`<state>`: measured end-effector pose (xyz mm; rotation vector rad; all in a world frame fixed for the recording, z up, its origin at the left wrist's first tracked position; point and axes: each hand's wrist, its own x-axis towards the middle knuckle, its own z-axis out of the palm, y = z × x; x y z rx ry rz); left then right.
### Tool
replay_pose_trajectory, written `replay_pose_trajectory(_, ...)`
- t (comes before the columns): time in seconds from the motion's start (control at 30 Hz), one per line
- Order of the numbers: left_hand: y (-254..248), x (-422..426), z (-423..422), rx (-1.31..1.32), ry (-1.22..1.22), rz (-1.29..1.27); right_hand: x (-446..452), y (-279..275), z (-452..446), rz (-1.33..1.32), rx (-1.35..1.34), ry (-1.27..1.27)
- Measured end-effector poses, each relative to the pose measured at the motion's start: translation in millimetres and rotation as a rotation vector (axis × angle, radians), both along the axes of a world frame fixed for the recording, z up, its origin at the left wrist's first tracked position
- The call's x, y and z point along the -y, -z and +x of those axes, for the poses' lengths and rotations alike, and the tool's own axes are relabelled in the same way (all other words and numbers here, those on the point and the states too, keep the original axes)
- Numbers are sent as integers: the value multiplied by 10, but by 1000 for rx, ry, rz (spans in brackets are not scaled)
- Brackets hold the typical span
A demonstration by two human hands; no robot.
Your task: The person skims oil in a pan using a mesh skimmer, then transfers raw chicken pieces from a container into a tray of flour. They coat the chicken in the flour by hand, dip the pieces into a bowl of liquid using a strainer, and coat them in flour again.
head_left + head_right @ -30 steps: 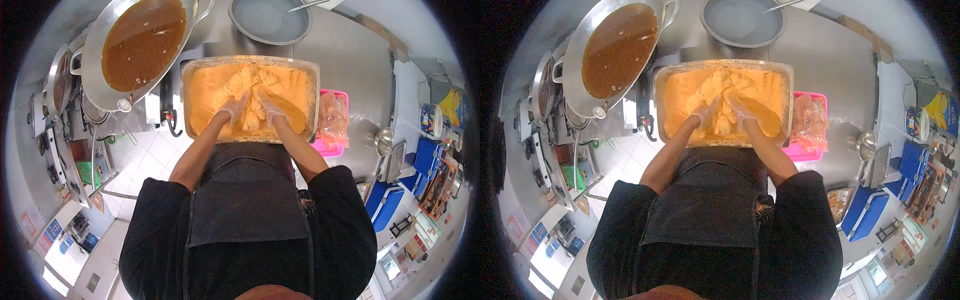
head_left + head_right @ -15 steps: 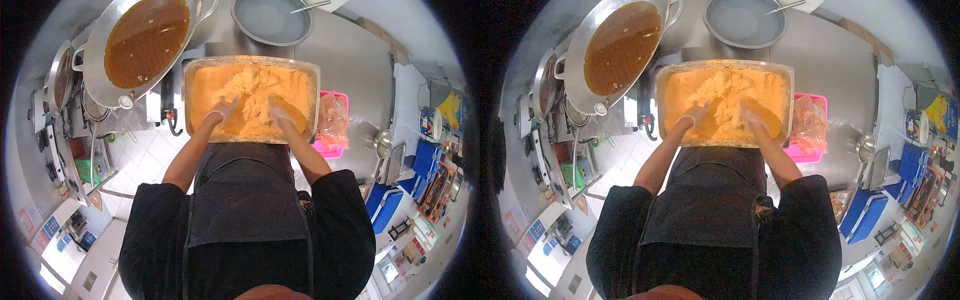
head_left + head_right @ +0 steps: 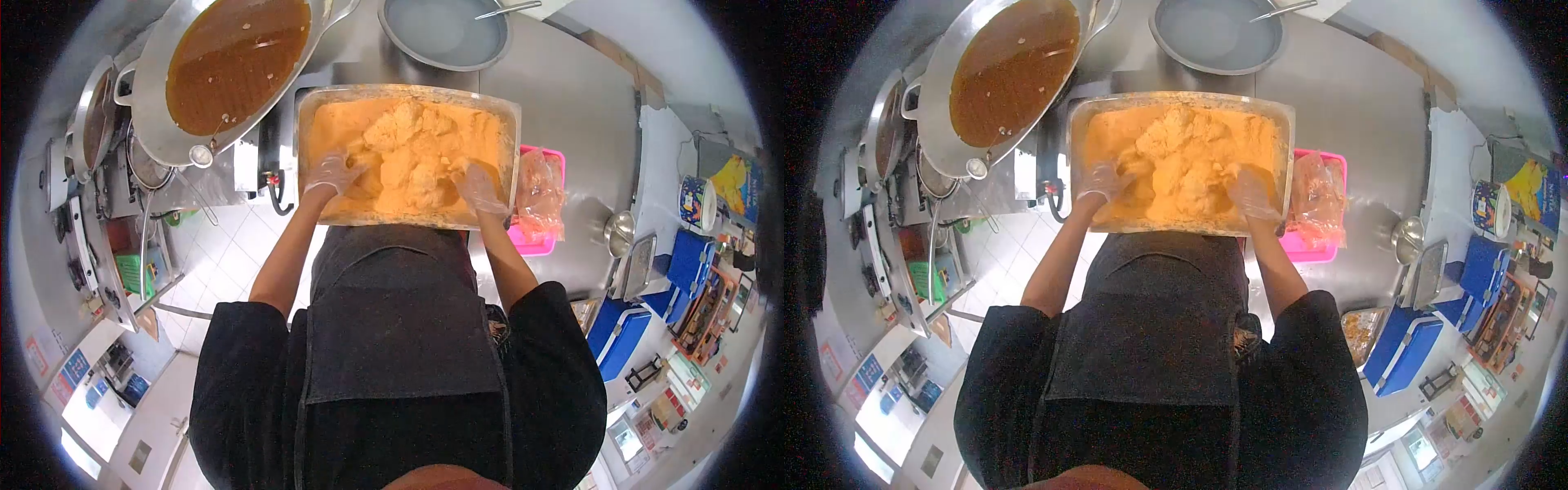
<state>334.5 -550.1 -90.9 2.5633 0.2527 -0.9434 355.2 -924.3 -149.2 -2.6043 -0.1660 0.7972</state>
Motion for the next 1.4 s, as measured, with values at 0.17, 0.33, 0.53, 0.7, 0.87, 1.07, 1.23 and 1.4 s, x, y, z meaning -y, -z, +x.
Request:
replay_pose_trajectory(0.17,499,28,-300,54,-74,-65,-158,-8,-181,190,-341,286)
replay_pose_trajectory(0.33,344,196,-85,-101,-128,-90,-783,-405,-241,2,-361,138)
replay_pose_trajectory(0.53,458,66,-103,45,-98,-165,-286,-313,-199,179,-131,88)
replay_pose_trajectory(0.7,386,232,-63,27,17,-70,187,-291,-240,204,-11,229)
replay_pose_trajectory(0.87,559,341,-12,138,-43,-98,307,292,-418,255,-113,256)
replay_pose_trajectory(1.07,393,196,-135,309,-244,-312,-55,-15,-300,24,-9,255)
replay_pose_trajectory(1.23,290,108,-239,200,-733,-755,-38,74,-416,265,61,341)
replay_pose_trajectory(1.4,579,-88,-132,74,-383,-601,-416,-834,-226,477,92,133)
